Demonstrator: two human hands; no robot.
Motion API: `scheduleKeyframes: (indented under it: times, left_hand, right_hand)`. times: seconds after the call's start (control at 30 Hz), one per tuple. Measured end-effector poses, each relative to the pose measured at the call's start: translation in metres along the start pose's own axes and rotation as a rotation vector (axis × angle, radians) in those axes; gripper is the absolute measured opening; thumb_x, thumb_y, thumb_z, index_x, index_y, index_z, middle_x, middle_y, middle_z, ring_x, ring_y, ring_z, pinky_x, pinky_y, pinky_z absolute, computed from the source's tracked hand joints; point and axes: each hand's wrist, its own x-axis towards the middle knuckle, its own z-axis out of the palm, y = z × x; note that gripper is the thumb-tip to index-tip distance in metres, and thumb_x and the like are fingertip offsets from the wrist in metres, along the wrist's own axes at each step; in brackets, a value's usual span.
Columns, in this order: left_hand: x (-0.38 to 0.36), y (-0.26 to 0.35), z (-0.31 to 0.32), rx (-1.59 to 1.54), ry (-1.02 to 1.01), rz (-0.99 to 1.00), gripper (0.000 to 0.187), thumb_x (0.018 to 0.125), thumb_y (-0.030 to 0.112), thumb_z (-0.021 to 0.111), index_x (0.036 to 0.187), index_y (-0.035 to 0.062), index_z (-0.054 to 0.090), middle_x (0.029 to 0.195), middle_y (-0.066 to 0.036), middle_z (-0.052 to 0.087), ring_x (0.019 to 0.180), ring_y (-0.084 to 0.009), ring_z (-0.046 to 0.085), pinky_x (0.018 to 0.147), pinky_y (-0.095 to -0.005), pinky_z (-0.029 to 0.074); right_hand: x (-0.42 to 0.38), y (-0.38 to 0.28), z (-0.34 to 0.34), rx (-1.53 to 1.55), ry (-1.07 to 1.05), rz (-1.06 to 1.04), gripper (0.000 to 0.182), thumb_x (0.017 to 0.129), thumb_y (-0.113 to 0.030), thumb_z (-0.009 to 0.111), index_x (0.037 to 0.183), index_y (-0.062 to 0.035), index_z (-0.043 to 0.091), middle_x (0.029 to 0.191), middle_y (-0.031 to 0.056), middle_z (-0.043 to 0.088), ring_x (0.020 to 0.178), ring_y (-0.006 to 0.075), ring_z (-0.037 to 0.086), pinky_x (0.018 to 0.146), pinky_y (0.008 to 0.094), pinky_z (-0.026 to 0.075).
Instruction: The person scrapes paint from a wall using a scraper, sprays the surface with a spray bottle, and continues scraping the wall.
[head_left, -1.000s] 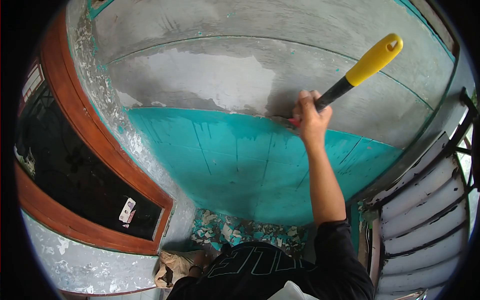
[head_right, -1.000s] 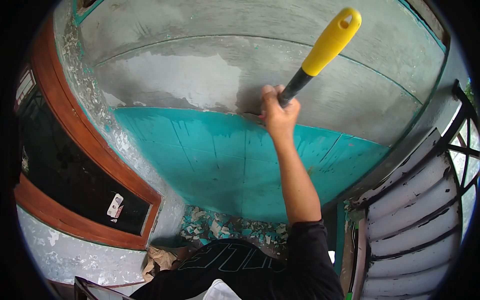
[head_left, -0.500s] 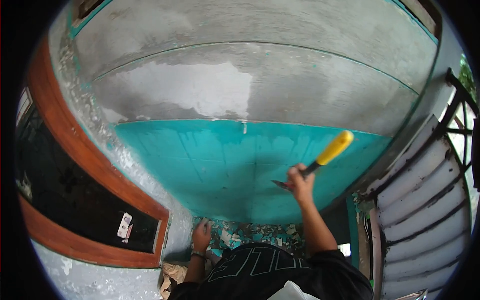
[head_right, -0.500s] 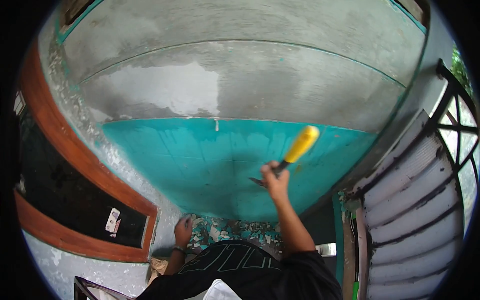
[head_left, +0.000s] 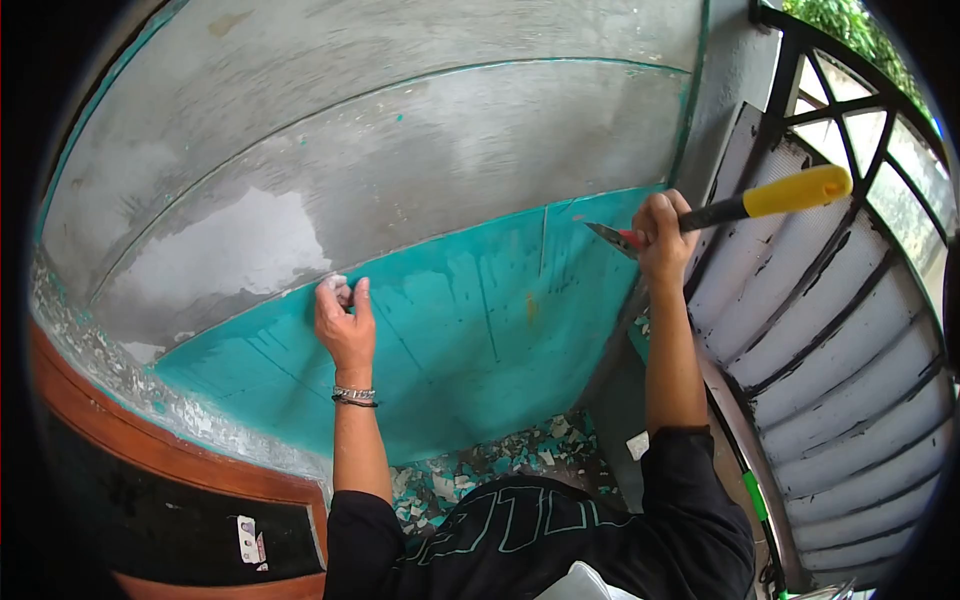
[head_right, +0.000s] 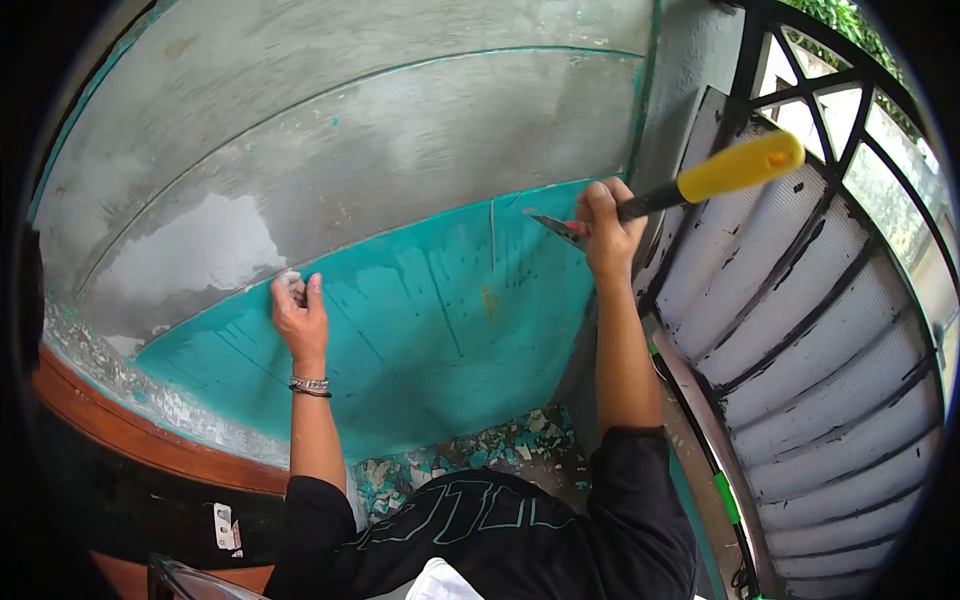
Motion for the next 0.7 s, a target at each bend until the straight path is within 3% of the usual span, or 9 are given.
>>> scheduleKeyframes:
  times: [0.03,0.17,0.33,0.57,0.63,0.7]
  left_hand:
    - [0.000,-0.005,0.002,-0.004,0.015,-0.063,0.023,0.086,0.016,0.070,0.098,0.0013,0.056,0.078,-0.007,0.058,0.065,-0.0218,0.056,0.062,-0.0350,0.048]
    - [-0.007,-0.011,-0.005,0.035,-0.033,0.068,0.017,0.088,0.014,0.065,0.097,0.0019,0.056,0.080,-0.008,0.059,0.066,-0.0214,0.057,0.062,-0.0355,0.047]
    - [-0.008,-0.012,-0.015,0.053,-0.120,0.020,0.022,0.085,0.015,0.069,0.099,0.0035,0.056,0.078,-0.006,0.056,0.065,-0.0203,0.053,0.062,-0.0344,0.046]
    - [-0.008,-0.014,-0.012,0.095,-0.138,-0.007,0.027,0.082,0.016,0.073,0.098,0.0040,0.054,0.075,-0.005,0.050,0.066,-0.0198,0.049,0.063,-0.0347,0.044]
    - [-0.009,-0.015,-0.012,0.098,-0.136,-0.029,0.027,0.082,0.016,0.073,0.098,0.0040,0.054,0.076,-0.005,0.050,0.067,-0.0199,0.049,0.064,-0.0349,0.044]
    - [-0.008,-0.016,-0.011,0.117,-0.138,-0.023,0.028,0.082,0.015,0.073,0.098,0.0038,0.053,0.078,-0.006,0.052,0.068,-0.0201,0.050,0.065,-0.0353,0.044]
  right_hand:
    - [0.006,0.001,0.000,0.015,-0.036,0.004,0.022,0.091,-0.013,0.057,0.072,0.0003,0.055,0.054,-0.0007,0.044,0.044,0.0066,0.036,0.042,0.0236,0.030]
    - [0.029,0.005,-0.019,-0.154,-0.067,-0.103,0.021,0.089,-0.012,0.060,0.072,0.0009,0.056,0.054,-0.0010,0.045,0.044,0.0068,0.040,0.043,0.0235,0.032]
    - [0.074,0.002,-0.033,-0.168,-0.090,-0.051,0.021,0.089,-0.014,0.058,0.074,0.0007,0.058,0.052,-0.0011,0.045,0.043,0.0072,0.041,0.042,0.0231,0.032]
    - [0.076,0.015,-0.038,-0.236,-0.158,-0.088,0.019,0.087,-0.012,0.056,0.073,0.0008,0.058,0.053,-0.0007,0.046,0.043,0.0063,0.042,0.043,0.0224,0.033]
    - [0.073,0.026,-0.046,-0.217,-0.177,-0.128,0.017,0.086,-0.010,0.055,0.073,0.0010,0.057,0.057,0.0005,0.049,0.046,0.0061,0.043,0.044,0.0223,0.033]
    - [0.065,0.033,-0.051,-0.170,-0.212,-0.382,0.015,0.086,-0.007,0.053,0.075,0.0014,0.057,0.062,0.0026,0.052,0.049,0.0066,0.045,0.045,0.0228,0.034]
